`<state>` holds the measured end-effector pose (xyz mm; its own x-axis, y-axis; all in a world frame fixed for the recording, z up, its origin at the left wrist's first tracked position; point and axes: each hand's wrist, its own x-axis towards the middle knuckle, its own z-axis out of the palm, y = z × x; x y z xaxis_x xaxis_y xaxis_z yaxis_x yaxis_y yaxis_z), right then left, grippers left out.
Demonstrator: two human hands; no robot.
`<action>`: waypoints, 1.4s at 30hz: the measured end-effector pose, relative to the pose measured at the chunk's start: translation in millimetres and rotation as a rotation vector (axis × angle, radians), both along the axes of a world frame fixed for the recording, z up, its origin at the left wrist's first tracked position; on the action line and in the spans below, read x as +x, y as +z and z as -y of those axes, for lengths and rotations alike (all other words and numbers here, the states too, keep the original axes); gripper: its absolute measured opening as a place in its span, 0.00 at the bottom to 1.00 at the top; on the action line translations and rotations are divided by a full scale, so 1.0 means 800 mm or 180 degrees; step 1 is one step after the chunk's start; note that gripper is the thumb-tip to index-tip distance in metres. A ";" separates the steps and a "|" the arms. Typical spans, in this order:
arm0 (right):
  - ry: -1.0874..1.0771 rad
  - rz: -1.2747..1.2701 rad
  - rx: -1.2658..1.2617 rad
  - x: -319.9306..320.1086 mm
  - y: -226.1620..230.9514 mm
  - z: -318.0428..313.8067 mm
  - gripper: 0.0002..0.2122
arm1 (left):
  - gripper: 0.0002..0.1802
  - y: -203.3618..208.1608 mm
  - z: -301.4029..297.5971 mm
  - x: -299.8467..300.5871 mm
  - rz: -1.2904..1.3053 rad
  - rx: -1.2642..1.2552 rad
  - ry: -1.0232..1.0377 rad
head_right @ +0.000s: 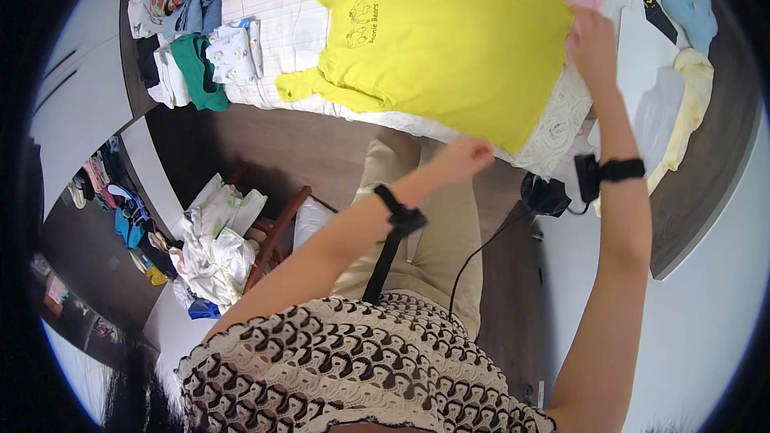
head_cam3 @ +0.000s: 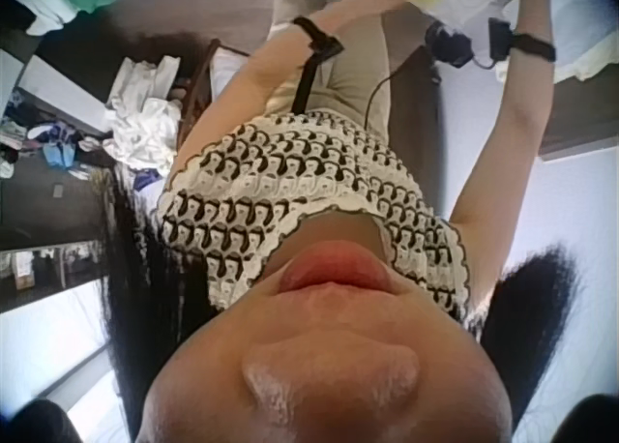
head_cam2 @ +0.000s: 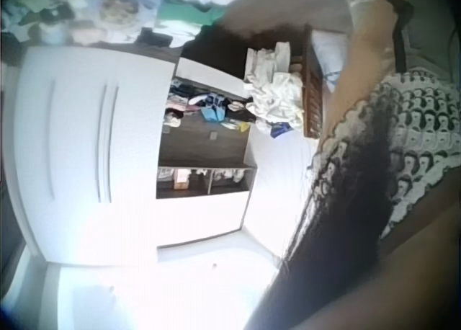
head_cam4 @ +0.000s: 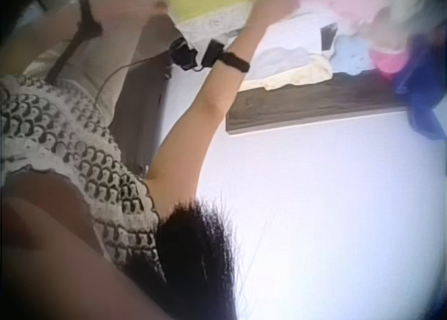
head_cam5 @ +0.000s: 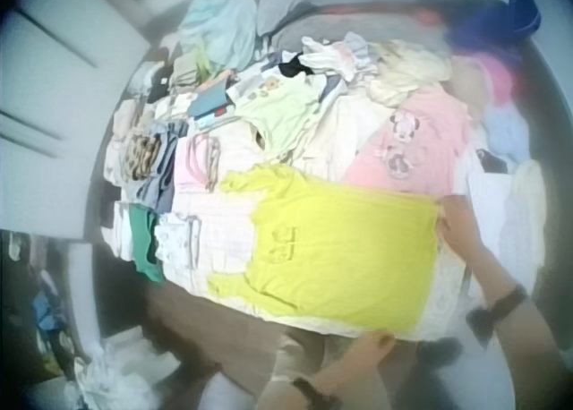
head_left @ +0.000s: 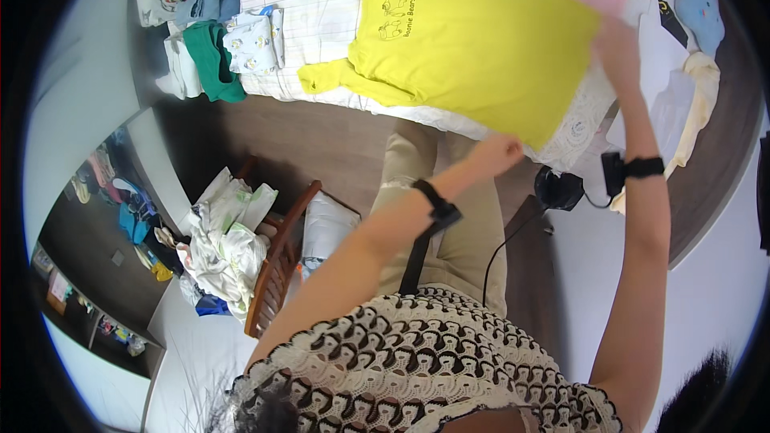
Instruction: Fold a various assortment of clothes on a bed.
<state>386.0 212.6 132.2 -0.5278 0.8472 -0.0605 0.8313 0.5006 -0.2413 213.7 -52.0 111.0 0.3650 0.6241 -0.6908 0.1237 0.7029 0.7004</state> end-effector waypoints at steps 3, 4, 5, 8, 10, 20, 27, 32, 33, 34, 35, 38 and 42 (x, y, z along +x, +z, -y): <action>0.0394 -0.0551 -0.0153 -0.027 0.011 0.113 0.16 | 0.13 -0.003 -0.041 -0.113 -0.1632 0.2183 0.1183; 0.0390 -0.0725 -0.0537 -0.030 0.008 0.149 0.16 | 0.15 -0.013 -0.057 -0.155 -0.2117 0.2573 0.1105; 0.0451 -0.0554 -0.0788 -0.023 -0.002 0.183 0.17 | 0.15 -0.017 -0.066 -0.184 -0.2723 0.2593 0.0838; 0.0472 0.0067 -0.1213 -0.012 -0.026 0.259 0.18 | 0.13 -0.067 0.005 -0.274 -0.3563 0.2147 -0.0399; 0.0269 0.0314 -0.1184 0.010 -0.026 0.287 0.19 | 0.13 -0.077 0.043 -0.307 -0.3594 0.1961 -0.0627; -0.0216 0.1241 -0.0434 0.014 -0.046 0.317 0.10 | 0.21 -0.109 -0.022 -0.302 -0.2459 0.0491 0.1609; -0.0441 0.1170 -0.0510 0.012 -0.042 0.315 0.05 | 0.19 -0.137 -0.019 -0.331 -0.2236 0.0513 0.0777; -0.0630 0.1305 -0.0496 0.011 -0.036 0.312 0.04 | 0.23 -0.129 -0.178 -0.336 -0.1711 0.0812 0.2280; -0.0641 0.1202 -0.0479 -0.003 -0.042 0.307 0.04 | 0.22 -0.139 -0.197 -0.359 -0.2075 0.1055 0.1690; -0.0602 0.1155 -0.0516 -0.017 -0.048 0.304 0.04 | 0.21 -0.150 -0.207 -0.382 -0.2410 0.1262 0.1074; -0.0592 0.1157 -0.0494 -0.016 -0.050 0.306 0.04 | 0.20 -0.156 -0.219 -0.383 -0.2761 0.1524 0.0656; -0.0760 0.1280 -0.0575 0.010 -0.035 0.314 0.06 | 0.16 -0.149 -0.252 -0.361 -0.2672 0.1746 0.0944; -0.0796 0.1059 -0.0728 0.002 -0.039 0.311 0.08 | 0.19 -0.154 -0.212 -0.386 -0.3008 0.2605 0.1825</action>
<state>387.9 -36.0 100.7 -0.2295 0.8911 -0.3915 0.9705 0.2402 -0.0222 -95.3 117.9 -12.2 -0.4783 0.8720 0.1043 0.6155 0.2481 0.7481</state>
